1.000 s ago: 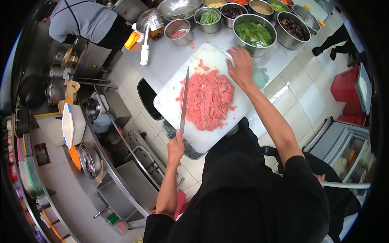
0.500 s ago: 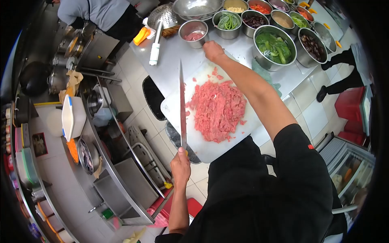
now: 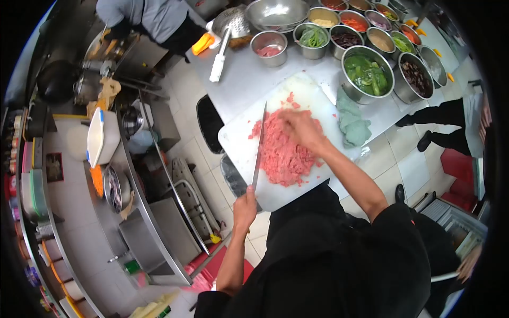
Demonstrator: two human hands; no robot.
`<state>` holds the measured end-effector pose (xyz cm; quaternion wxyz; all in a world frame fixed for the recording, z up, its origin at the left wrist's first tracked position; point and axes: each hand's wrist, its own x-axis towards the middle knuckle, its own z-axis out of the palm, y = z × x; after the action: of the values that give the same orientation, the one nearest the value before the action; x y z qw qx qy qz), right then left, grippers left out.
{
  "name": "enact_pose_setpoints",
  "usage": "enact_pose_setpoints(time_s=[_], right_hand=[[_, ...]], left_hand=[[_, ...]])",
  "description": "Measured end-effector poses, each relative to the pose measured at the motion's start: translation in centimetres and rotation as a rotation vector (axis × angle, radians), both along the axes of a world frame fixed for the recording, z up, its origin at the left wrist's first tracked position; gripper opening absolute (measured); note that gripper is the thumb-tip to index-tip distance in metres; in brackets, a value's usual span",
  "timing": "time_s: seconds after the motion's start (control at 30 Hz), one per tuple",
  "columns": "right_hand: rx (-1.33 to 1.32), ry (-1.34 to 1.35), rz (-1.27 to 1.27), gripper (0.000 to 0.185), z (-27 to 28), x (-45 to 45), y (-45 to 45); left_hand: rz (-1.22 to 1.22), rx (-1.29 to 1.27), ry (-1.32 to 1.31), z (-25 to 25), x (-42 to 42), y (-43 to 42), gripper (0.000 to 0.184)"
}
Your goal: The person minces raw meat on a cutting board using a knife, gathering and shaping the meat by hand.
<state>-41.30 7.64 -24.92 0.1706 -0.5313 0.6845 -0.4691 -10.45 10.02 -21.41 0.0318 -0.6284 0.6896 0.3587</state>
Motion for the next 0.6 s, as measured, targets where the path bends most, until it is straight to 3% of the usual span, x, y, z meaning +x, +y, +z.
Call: enact_pose_setpoints(time_s=[0.03, 0.1, 0.13, 0.27, 0.3, 0.4, 0.47, 0.53, 0.57, 0.6], right_hand=[[0.001, 0.080, 0.034, 0.019, -0.1, 0.1, 0.9], [0.021, 0.167, 0.150, 0.023, -0.1, 0.2, 2.4], [-0.016, 0.135, 0.091, 0.023, 0.1, -0.1, 2.8], [-0.034, -0.015, -0.144, 0.023, 0.9, -1.4, 6.3], [-0.019, -0.054, -0.204, 0.023, 0.9, -2.0, 6.9], [-0.004, -0.136, -0.432, 0.019, 0.2, -3.1, 9.9], [0.009, -0.127, -0.488, 0.020, -0.5, -3.1, 11.5], [0.012, -0.122, -0.504, 0.021, -1.3, -2.9, 12.9], [0.005, -0.124, -0.503, 0.022, -1.4, -2.8, 13.2], [0.001, -0.127, -0.510, 0.023, -1.6, -2.5, 13.5]], left_hand=[[0.113, 0.116, -0.002, 1.6, -0.5, 0.0, 0.070], [0.137, -0.046, 0.183, 2.8, -0.3, 1.4, 0.071], [0.146, -0.134, 0.284, 2.9, -0.5, 1.6, 0.073], [-0.112, -0.234, 0.060, -4.0, 1.5, 1.7, 0.078], [-0.036, -0.130, 0.035, -2.5, 0.9, 1.6, 0.079], [0.077, -0.127, 0.168, 3.2, -1.0, 2.9, 0.078], [0.128, -0.175, 0.269, 2.1, -0.8, 3.7, 0.076], [0.134, -0.250, 0.347, -2.3, 0.2, 3.9, 0.075], [-0.079, -0.330, 0.177, -2.7, 0.0, 2.9, 0.072], [-0.021, -0.239, 0.126, -2.4, 0.8, 2.6, 0.071]])
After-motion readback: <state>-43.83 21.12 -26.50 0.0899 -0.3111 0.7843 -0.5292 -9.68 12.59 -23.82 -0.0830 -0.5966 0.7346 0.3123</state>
